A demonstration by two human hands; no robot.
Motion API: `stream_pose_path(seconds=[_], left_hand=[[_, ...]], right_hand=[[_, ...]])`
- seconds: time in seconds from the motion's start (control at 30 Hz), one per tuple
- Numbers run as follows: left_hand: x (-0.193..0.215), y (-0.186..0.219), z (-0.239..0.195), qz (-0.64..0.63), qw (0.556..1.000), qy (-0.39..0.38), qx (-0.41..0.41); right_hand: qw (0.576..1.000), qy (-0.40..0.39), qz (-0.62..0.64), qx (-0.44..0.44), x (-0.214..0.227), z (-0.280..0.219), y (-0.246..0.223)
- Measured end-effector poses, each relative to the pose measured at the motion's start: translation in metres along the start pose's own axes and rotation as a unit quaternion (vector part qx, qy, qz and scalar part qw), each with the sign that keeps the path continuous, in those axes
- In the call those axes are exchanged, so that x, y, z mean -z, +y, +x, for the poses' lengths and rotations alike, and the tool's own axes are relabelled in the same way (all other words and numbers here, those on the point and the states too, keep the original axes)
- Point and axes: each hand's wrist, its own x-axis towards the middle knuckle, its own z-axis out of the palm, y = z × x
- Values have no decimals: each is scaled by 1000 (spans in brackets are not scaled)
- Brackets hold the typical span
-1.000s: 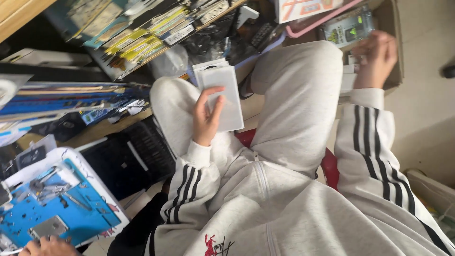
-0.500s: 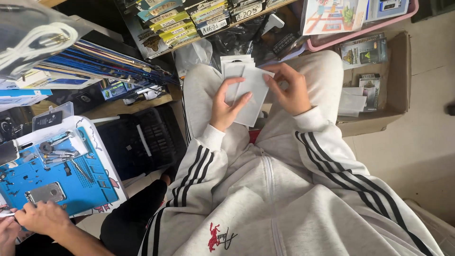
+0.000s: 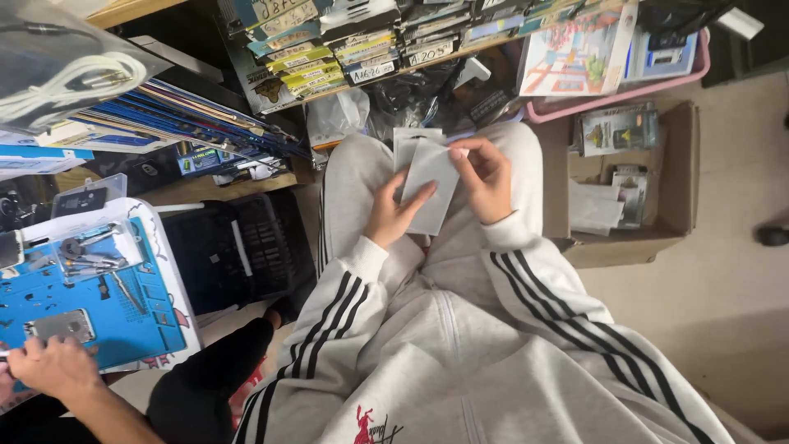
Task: The person sits cross-legged and repeatedly places small black cards into white paper envelopes. They fold the envelope flaps closed and set the finished packages into a cardboard box to the right.
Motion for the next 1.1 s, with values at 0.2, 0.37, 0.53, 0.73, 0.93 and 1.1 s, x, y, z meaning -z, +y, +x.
stream_pose_path(seconds=[0.2, 0.37, 0.53, 0.73, 0.93, 1.1], left_hand=[[2, 37, -3, 38, 999, -30, -6], [11, 68, -5, 113, 992, -17, -52], [28, 28, -19, 113, 993, 2, -28], [44, 58, -18, 123, 991, 14, -48], [58, 40, -12, 100, 993, -27, -53], [56, 44, -10, 92, 994, -52, -43]], right_hand=[[995, 36, 71, -66, 1, -4, 39], [989, 0, 131, -70, -11, -6, 21], [987, -44, 129, -84, -28, -9, 19], [985, -109, 82, -107, -45, -2, 15], [979, -129, 17, -155, -47, -1, -15], [984, -103, -6, -145, -39, -6, -30]])
